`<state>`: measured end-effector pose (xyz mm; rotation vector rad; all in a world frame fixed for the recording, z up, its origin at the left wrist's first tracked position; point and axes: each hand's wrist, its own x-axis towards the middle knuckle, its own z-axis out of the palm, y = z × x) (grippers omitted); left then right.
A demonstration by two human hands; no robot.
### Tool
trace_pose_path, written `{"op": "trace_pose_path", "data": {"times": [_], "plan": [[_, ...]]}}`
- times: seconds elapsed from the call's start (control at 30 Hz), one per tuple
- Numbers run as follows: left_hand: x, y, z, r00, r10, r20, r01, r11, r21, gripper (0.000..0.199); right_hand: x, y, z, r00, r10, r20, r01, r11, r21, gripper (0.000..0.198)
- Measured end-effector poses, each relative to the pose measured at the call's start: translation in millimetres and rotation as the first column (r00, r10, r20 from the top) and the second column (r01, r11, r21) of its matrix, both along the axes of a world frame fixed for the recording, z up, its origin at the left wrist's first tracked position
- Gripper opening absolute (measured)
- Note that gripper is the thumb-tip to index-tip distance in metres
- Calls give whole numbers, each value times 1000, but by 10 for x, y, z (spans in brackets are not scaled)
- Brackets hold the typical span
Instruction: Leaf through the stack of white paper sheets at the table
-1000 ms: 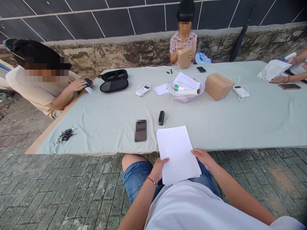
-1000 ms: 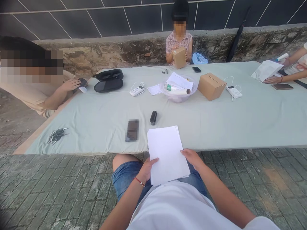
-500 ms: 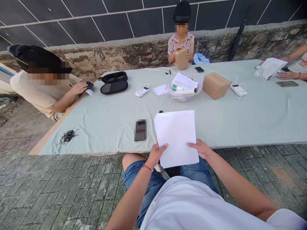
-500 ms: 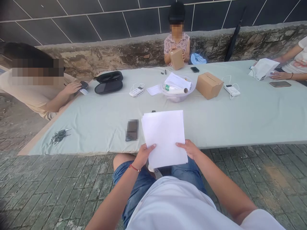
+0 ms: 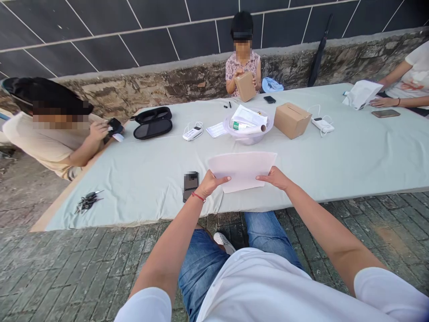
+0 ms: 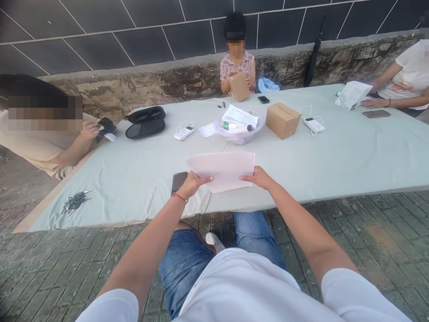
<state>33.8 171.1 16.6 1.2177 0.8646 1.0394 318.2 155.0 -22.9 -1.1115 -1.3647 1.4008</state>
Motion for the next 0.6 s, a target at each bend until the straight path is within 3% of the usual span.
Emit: {"op": "trace_pose_path", "data": {"times": [0.1,0.27,0.43,0.5,0.6], "plan": [[2,-27,-69,999,18,-48,-19,1000,-16,55,-42,47,-28,1000,0,-22,-1,1000,-17,54],[-38,-69,-25,997,30,-77,-32,999,-21,52,-82,61,98,997,15,-69,-12,999,36,49],[-3,-104,-187,993,35,-115,-51,989,-139,45,-49,-1,-4,998,66,-10,-67,998,-12,50],[43,-122,-251,983,68,-170,-95,984,-152,35,-44,-22,-55,999,34,30,-33,999,-39,48],[70,-163,-222,991,95,-95,-108,985,-132,33,-29,-49,-33,998,-35,55,38,998,-46,51]]}}
